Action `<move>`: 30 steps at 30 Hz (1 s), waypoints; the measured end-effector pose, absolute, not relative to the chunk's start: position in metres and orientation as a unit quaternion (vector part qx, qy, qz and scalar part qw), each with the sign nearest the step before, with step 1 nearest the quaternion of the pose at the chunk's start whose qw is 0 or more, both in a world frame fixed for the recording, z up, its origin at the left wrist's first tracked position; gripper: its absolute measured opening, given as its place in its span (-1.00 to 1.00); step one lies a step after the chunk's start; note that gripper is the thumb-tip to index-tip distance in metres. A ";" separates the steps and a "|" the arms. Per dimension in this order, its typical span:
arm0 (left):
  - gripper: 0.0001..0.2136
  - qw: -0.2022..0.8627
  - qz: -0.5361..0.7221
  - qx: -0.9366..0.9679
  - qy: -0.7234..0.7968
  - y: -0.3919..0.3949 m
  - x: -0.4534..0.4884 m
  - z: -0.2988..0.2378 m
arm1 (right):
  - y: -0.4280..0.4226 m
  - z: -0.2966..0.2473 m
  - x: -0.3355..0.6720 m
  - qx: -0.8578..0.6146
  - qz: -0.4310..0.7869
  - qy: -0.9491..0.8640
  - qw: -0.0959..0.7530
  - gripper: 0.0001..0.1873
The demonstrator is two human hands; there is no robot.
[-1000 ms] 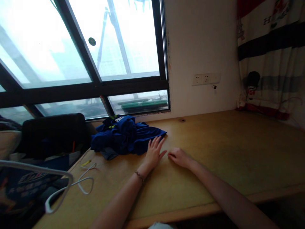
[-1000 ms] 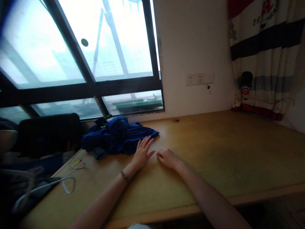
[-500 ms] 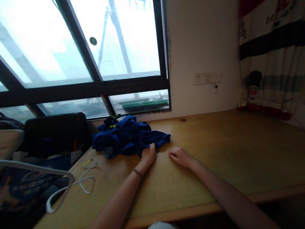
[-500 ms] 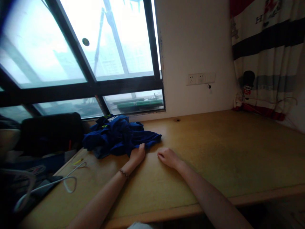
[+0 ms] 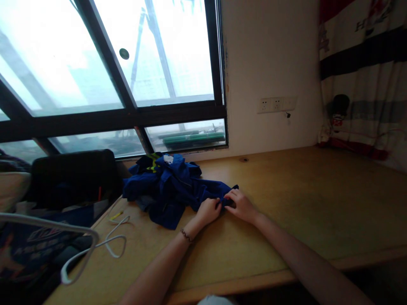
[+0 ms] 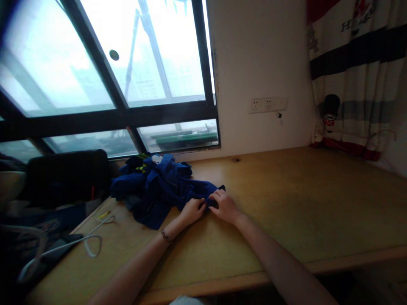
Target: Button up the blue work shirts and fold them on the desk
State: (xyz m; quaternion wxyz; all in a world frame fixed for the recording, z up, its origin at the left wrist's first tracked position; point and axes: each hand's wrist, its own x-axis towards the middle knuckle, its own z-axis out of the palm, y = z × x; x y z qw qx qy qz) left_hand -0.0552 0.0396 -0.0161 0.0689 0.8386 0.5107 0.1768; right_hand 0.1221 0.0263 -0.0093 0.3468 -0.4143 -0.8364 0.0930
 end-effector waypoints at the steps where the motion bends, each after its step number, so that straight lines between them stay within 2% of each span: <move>1: -0.75 0.094 0.193 0.843 0.493 0.039 -0.056 -0.015 | 0.025 -0.007 0.122 -0.415 0.072 -0.835 0.354 -0.63; 3: -0.76 0.136 0.224 0.850 0.457 0.037 -0.058 -0.014 | 0.024 -0.006 0.122 -0.399 0.045 -0.848 0.347 -0.46; 5: -0.76 0.151 0.255 0.852 0.433 0.036 -0.060 -0.014 | 0.026 -0.009 0.122 -0.368 0.051 -0.876 0.307 -0.41; 8: -0.76 0.133 0.283 0.852 0.420 0.033 -0.059 -0.015 | 0.032 -0.017 0.124 -0.358 0.082 -0.899 0.240 -0.61; 11: -0.77 0.077 0.297 0.855 0.418 0.030 -0.054 -0.013 | 0.036 -0.020 0.126 -0.402 0.086 -0.884 0.223 -0.80; 17: -0.64 -0.067 0.330 0.822 0.460 0.028 -0.048 -0.004 | 0.032 -0.016 0.126 -0.501 0.054 -0.845 0.179 -0.77; 20: -0.53 -0.086 0.297 0.824 0.475 0.031 -0.052 -0.006 | 0.030 -0.014 0.125 -0.531 0.034 -0.832 0.159 -0.70; 24: -0.46 -0.039 0.212 0.871 0.442 0.038 -0.059 -0.013 | 0.030 -0.013 0.125 -0.541 0.030 -0.826 0.155 -0.71; 30: -0.68 0.008 0.217 0.885 0.412 0.044 -0.064 -0.017 | 0.033 -0.017 0.126 -0.525 0.059 -0.820 0.220 -0.70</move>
